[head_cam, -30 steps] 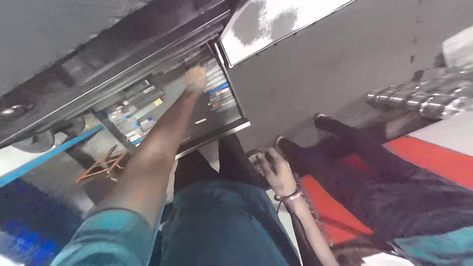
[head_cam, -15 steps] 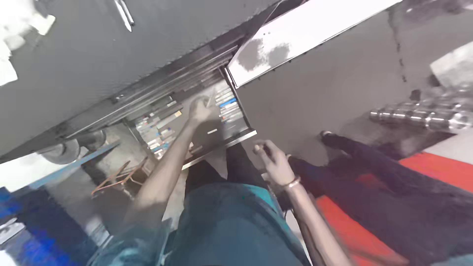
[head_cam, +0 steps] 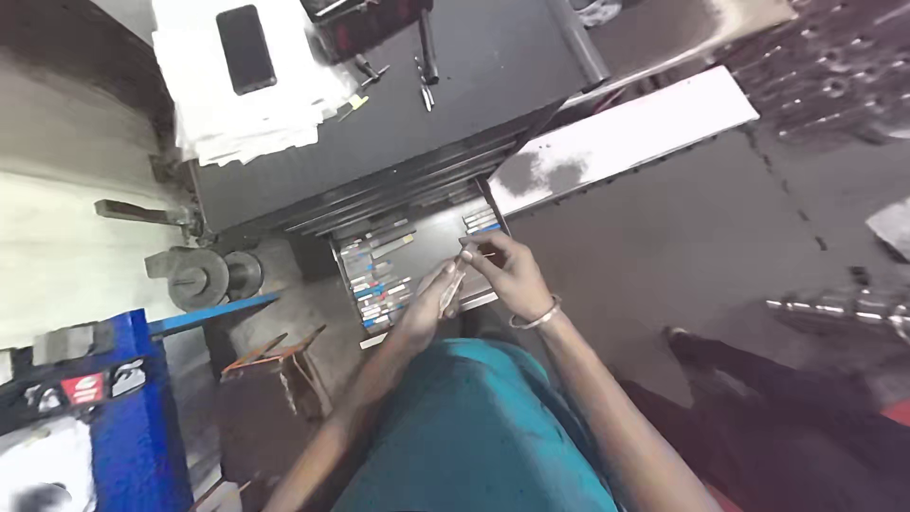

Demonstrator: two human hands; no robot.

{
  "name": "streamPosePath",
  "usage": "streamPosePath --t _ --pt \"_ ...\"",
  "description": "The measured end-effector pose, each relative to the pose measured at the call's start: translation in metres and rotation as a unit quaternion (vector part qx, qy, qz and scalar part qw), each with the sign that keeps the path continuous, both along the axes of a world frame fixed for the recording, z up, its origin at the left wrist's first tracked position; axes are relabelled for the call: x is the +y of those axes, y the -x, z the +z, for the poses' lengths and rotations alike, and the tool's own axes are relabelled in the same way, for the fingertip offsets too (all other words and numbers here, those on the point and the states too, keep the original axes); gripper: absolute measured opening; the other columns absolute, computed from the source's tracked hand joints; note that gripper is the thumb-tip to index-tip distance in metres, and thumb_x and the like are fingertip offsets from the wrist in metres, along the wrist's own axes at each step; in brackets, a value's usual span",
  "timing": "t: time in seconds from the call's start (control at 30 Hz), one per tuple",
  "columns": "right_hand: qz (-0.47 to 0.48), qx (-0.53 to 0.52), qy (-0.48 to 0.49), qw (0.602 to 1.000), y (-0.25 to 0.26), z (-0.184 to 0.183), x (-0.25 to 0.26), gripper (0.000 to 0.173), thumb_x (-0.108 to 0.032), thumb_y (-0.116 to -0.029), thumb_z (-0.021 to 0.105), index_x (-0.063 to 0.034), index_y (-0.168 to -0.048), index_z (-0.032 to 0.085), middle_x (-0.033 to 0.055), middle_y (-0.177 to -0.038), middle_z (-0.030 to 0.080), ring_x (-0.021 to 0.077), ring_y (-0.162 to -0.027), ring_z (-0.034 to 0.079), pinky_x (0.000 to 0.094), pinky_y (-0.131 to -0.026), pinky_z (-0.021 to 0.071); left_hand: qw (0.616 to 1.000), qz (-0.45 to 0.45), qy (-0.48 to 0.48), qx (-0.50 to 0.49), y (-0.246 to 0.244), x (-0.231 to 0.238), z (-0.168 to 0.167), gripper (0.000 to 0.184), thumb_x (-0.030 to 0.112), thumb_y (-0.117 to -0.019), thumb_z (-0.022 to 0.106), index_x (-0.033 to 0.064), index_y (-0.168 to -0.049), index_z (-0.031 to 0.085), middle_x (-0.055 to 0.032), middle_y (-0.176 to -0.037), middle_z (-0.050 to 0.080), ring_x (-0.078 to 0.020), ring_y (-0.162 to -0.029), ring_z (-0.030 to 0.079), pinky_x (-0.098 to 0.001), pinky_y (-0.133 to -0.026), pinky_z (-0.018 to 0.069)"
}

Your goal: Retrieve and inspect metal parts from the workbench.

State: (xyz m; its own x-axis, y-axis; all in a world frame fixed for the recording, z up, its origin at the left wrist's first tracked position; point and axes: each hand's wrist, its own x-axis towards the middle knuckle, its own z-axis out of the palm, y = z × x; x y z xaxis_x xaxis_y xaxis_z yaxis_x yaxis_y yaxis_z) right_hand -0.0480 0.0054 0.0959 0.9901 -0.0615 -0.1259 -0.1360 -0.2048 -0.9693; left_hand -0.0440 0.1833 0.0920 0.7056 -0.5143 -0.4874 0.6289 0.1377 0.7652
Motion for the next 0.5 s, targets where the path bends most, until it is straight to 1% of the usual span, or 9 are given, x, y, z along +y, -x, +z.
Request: streamPosePath --t 0.03,0.07,0.1,0.17,0.2,0.23,0.3,0.37,0.5 --pt "0.003 -0.027 0.031 0.999 0.001 0.007 0.009 0.022 -0.020 -0.0969 0.069 -0.0056 -0.112 0.074 0.0068 -0.108 0.070 0.0116 -0.090 0.070 0.0264 -0.077 0.0613 0.999 0.010 0.016 0.047 0.002 0.006 0.010 0.035 0.029 -0.1123 0.030 0.0092 -0.113 0.058 0.0034 -0.074 0.053 -0.0032 -0.054 0.046 -0.0171 -0.049 0.0416" --pt "0.003 -0.057 0.065 0.996 0.003 0.015 0.017 0.020 -0.022 -0.0965 0.069 -0.0079 -0.109 0.075 0.0068 -0.110 0.069 0.0112 -0.093 0.069 0.0252 -0.076 0.0607 0.996 0.021 0.033 0.081 0.004 0.012 0.018 0.038 0.030 -0.1131 0.027 0.0088 -0.106 0.057 0.0030 -0.071 0.051 -0.0038 -0.052 0.045 -0.0170 -0.048 0.0413" --pt "0.005 -0.094 0.095 0.991 0.003 0.023 0.025 0.019 -0.024 -0.0965 0.069 -0.0091 -0.107 0.075 0.0069 -0.113 0.068 0.0107 -0.095 0.069 0.0246 -0.078 0.0603 0.992 0.035 0.055 0.104 0.005 0.018 0.024 0.038 0.030 -0.1133 0.027 0.0084 -0.104 0.057 0.0022 -0.071 0.052 -0.0046 -0.052 0.046 -0.0176 -0.048 0.0417" --pt "0.018 -0.176 0.116 0.977 0.008 0.040 0.036 0.021 -0.023 -0.0969 0.068 -0.0076 -0.109 0.076 0.0096 -0.117 0.067 0.0124 -0.103 0.067 0.0270 -0.086 0.0592 0.982 0.073 0.109 0.135 0.007 0.029 0.032 0.038 0.030 -0.1132 0.027 0.0078 -0.111 0.058 -0.0012 -0.078 0.058 -0.0070 -0.057 0.052 -0.0198 -0.051 0.0457" --pt "0.041 -0.208 0.101 0.972 0.012 0.052 0.039 0.021 -0.022 -0.0978 0.068 -0.0058 -0.110 0.076 0.0111 -0.119 0.067 0.0145 -0.107 0.066 0.0296 -0.091 0.0588 0.977 0.095 0.128 0.142 0.007 0.034 0.035 0.041 0.031 -0.1130 0.026 0.0082 -0.116 0.059 -0.0031 -0.082 0.061 -0.0087 -0.060 0.057 -0.0213 -0.053 0.0488" --pt "0.075 -0.226 0.079 0.968 0.017 0.065 0.041 0.021 -0.020 -0.0984 0.068 -0.0048 -0.110 0.075 0.0109 -0.118 0.069 0.0156 -0.110 0.066 0.0314 -0.094 0.0585 0.973 0.117 0.139 0.145 0.005 0.038 0.039 0.042 0.033 -0.1129 0.025 0.0092 -0.116 0.060 -0.0032 -0.081 0.062 -0.0104 -0.063 0.059 -0.0231 -0.054 0.0501" --pt "0.164 -0.241 0.033 0.956 0.031 0.092 0.043 0.018 -0.020 -0.0997 0.068 -0.0055 -0.109 0.073 0.0068 -0.113 0.072 0.0137 -0.109 0.069 0.0310 -0.094 0.0600 0.965 0.142 0.178 0.130 0.002 0.048 0.045 0.045 0.034 -0.1129 0.019 0.0119 -0.118 0.058 -0.0001 -0.076 0.059 -0.0116 -0.065 0.060 -0.0248 -0.058 0.0524" --pt "0.239 -0.237 0.014 0.941 0.046 0.111 0.046 0.017 -0.022 -0.0999 0.068 -0.0083 -0.108 0.074 0.0034 -0.111 0.073 0.0125 -0.109 0.069 0.0297 -0.096 0.0595 0.961 0.149 0.207 0.107 0.000 0.059 0.052 0.050 0.035 -0.1127 0.014 0.0108 -0.123 0.056 -0.0010 -0.076 0.058 -0.0143 -0.067 0.061 -0.0281 -0.061 0.0550" --pt "0.312 -0.236 0.023 0.920 0.065 0.128 0.049 0.016 -0.026 -0.0975 0.072 -0.0110 -0.104 0.071 0.0018 -0.111 0.074 0.0144 -0.112 0.069 0.0310 -0.098 0.0586 0.956 0.140 0.246 0.075 0.000 0.069 0.065 0.052 0.037 -0.1118 0.012 0.0119 -0.126 0.055 -0.0019 -0.080 0.058 -0.0144 -0.067 0.059 -0.0271 -0.058 0.0527"
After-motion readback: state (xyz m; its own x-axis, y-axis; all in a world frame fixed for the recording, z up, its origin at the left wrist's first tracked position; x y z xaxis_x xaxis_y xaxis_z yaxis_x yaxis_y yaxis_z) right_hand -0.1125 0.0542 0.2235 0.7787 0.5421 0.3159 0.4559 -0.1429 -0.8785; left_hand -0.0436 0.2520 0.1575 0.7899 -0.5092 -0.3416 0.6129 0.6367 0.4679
